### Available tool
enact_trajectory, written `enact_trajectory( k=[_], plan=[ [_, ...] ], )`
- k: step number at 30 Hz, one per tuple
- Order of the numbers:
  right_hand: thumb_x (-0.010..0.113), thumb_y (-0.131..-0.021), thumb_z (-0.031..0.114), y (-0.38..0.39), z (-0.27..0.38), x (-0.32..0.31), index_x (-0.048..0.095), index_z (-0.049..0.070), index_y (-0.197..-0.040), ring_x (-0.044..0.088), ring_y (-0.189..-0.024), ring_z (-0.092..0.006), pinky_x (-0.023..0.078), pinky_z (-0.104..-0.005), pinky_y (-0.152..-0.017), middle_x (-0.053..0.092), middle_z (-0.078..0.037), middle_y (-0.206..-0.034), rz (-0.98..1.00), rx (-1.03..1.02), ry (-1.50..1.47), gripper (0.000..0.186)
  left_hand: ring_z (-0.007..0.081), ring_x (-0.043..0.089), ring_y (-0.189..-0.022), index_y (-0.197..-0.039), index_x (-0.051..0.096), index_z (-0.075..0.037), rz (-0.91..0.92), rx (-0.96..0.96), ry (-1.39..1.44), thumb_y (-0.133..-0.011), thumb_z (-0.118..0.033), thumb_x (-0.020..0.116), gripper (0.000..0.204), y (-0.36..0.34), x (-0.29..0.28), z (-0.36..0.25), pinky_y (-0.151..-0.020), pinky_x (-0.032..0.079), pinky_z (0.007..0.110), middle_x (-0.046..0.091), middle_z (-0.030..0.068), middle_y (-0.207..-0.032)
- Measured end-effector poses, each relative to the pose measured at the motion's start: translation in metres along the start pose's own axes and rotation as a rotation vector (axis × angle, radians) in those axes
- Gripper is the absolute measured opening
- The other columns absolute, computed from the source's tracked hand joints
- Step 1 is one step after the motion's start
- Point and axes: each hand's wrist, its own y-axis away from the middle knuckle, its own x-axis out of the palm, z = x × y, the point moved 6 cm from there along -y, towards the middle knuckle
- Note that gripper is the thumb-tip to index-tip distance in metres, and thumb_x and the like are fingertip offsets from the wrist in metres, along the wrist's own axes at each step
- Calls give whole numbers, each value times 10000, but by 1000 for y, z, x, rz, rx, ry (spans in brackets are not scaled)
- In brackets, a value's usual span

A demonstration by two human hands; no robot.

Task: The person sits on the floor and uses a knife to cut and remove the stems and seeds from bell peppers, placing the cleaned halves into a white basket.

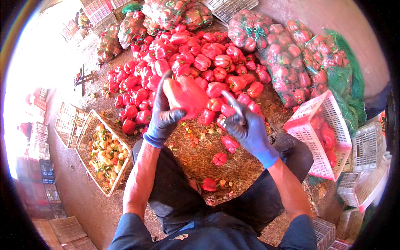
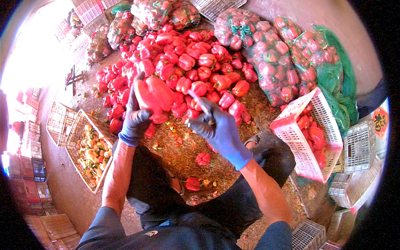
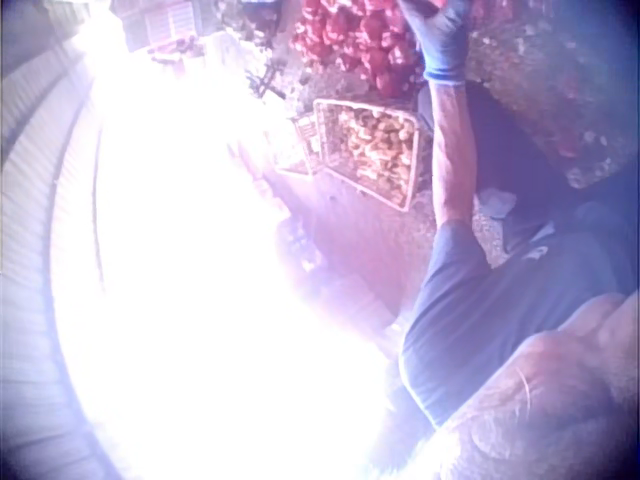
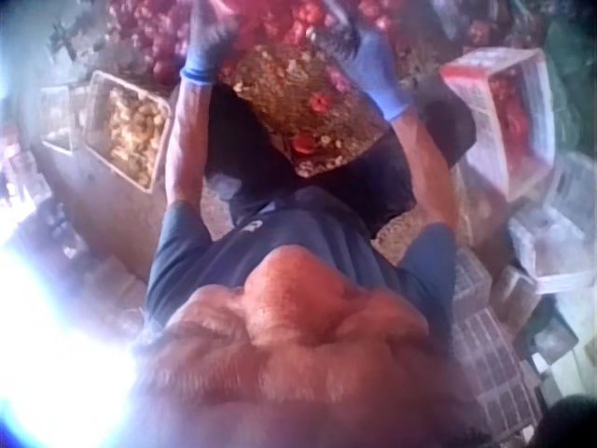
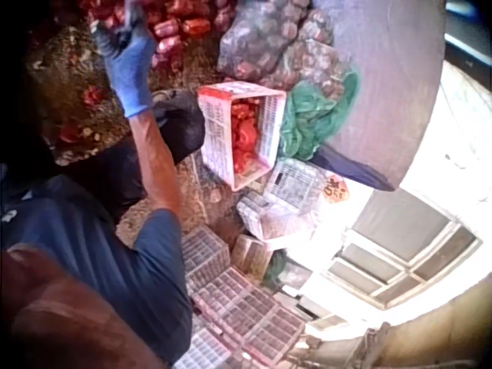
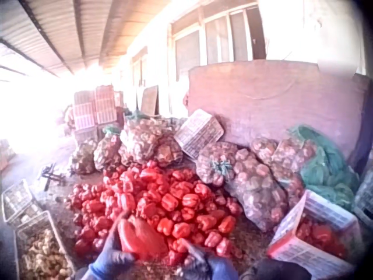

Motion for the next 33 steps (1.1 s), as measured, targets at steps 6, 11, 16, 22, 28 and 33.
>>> enact_trajectory(
  k=[6,11,16,22,28,33],
  plan=[
    [870,-798,490,-13,7,15,496,5,-1455,637,-1175,-182,525,-351,-996,672,-119,-1278,71,-67,-25,898,297,380,-1475,-1627,172,-33,153,-199,211,-684,-507,927,1298,24,49,44,-1221,308,454,373,170,-1594],
    [893,-785,415,-6,5,14,500,-2,-1448,617,-1222,-183,510,-357,-1050,643,-140,-1339,64,-47,3,876,239,439,-1416,-1602,254,-34,234,-262,-69,-810,-346,882,1058,25,47,62,-1171,381,395,429,156,-1540],
    [900,-778,366,0,-19,5,550,-29,-1394,637,-1156,-167,531,-338,-1001,678,-132,-1260,42,95,17,811,189,583,-1238,-1490,405,7,235,-436,-169,-878,-219,829,778,35,47,67,-1059,485,336,579,99,-1379],
    [820,-832,242,0,-8,2,623,5,-1332,629,-1025,-115,522,-289,-918,696,-23,-1141,110,281,-402,587,253,599,-1284,-1516,397,20,288,-532,300,-791,-38,696,787,41,44,45,-1077,500,395,596,143,-1396],
    [804,-844,254,-4,-5,-2,593,1,-1357,612,-1069,-108,508,-286,-950,675,-52,-1194,-66,180,-397,609,255,617,-1266,-1507,433,-35,105,-556,431,-966,-257,657,626,33,28,64,-1051,521,424,603,120,-1413],
    [848,-803,233,-10,-3,-12,561,-24,-1382,642,-1160,-194,514,-340,-1008,675,-149,-1262,-188,-79,55,695,264,716,-928,-1426,518,-152,-71,-964,126,-965,-624,604,665,58,26,107,-820,601,425,696,100,-1196]
  ],
)
